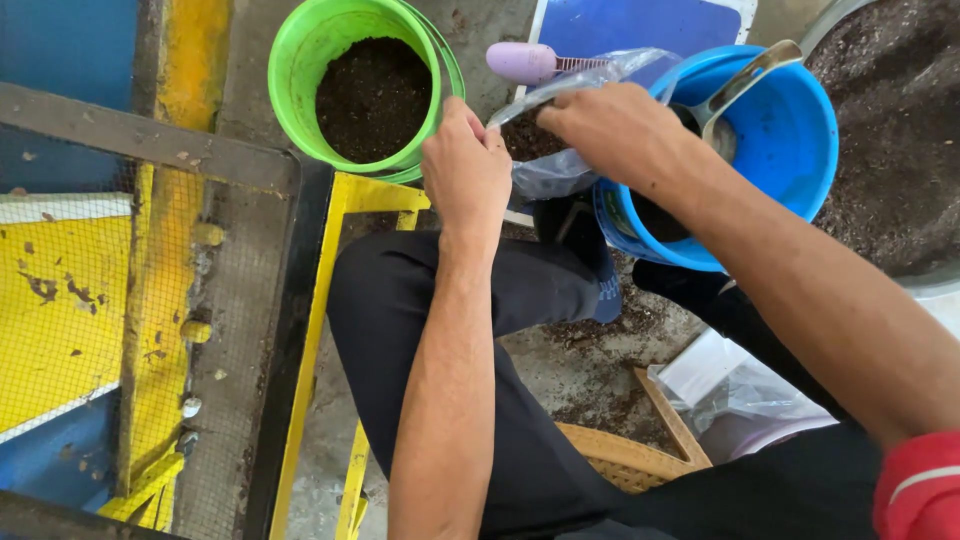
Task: The person fills small plastic bags with soil from various containers, using a scoop and pouring from buckets.
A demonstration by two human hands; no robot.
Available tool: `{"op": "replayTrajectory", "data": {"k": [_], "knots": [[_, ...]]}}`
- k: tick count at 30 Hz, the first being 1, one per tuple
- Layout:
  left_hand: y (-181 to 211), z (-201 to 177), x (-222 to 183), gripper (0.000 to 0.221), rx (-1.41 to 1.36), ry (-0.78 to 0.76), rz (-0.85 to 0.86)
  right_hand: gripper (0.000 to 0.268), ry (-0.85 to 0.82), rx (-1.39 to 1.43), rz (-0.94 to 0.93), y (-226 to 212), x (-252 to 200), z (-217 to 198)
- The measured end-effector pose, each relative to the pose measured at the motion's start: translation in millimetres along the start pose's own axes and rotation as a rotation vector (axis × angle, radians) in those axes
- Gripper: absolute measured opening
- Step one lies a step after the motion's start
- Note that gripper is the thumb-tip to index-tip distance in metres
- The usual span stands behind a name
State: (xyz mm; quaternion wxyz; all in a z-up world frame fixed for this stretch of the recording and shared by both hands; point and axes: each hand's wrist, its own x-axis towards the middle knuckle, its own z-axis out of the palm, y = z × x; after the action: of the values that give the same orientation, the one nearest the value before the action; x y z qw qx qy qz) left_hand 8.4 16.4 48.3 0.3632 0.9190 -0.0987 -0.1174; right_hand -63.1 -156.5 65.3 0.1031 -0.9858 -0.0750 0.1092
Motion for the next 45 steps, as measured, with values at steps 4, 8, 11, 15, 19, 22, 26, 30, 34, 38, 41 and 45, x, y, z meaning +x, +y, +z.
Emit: {"op": "replayTrajectory", "data": {"k": [4, 8, 11, 15, 19, 22, 26, 30, 34, 38, 41, 45], "knots": [[-3, 0, 5, 0.02, 0.011, 0.041, -0.008, 0.096, -0.172, -0.15, 0.178, 1, 0, -31], [2, 4, 5, 0.021, 0.018, 0.01, -0.045, 0.12, 0.074, -0.284, -0.021, 18, -11, -19], [1, 7, 2, 0.021, -0.005, 0.016, -0.026, 0.112, 0.098, -0.312, -0.06, 8, -16, -40], [-9, 13, 2, 0.022, -0.053, 0.135, 0.116, 0.042, 0.312, -0.09, 0.067, 8, -20, -55], [-18, 24, 5, 0.016, -0.159, 0.053, 0.019, 0.036, 0.471, 0.163, 0.163, 60, -14, -15], [-19, 22, 4, 0.014, -0.497, -0.16, -0.258, 0.018, 0.115, 0.776, 0.539, 94, 0, 1], [-48, 41, 7, 0.014, -0.89, -0.314, -0.454, 0.017, -0.049, 1.243, 0.701, 106, -5, 10], [-55, 49, 10, 0.008, -1.26, -0.449, -0.581, 0.016, -0.074, 1.665, 0.629, 130, -18, 43], [-63, 57, 11, 0.012, -1.49, -0.608, -0.667, 0.016, -0.115, 2.098, 0.657, 139, -18, 63], [-65, 50, 14, 0.018, -1.536, -0.653, -0.711, 0.025, -0.243, 2.374, 0.445, 156, -15, 87], [-56, 47, 13, 0.024, -1.571, -0.555, -0.829, 0.035, -0.179, 2.265, 0.511, 137, -15, 72], [-78, 72, 17, 0.032, -1.724, -0.468, -0.828, 0.029, 0.028, 2.423, 0.795, 134, -10, 89]]}}
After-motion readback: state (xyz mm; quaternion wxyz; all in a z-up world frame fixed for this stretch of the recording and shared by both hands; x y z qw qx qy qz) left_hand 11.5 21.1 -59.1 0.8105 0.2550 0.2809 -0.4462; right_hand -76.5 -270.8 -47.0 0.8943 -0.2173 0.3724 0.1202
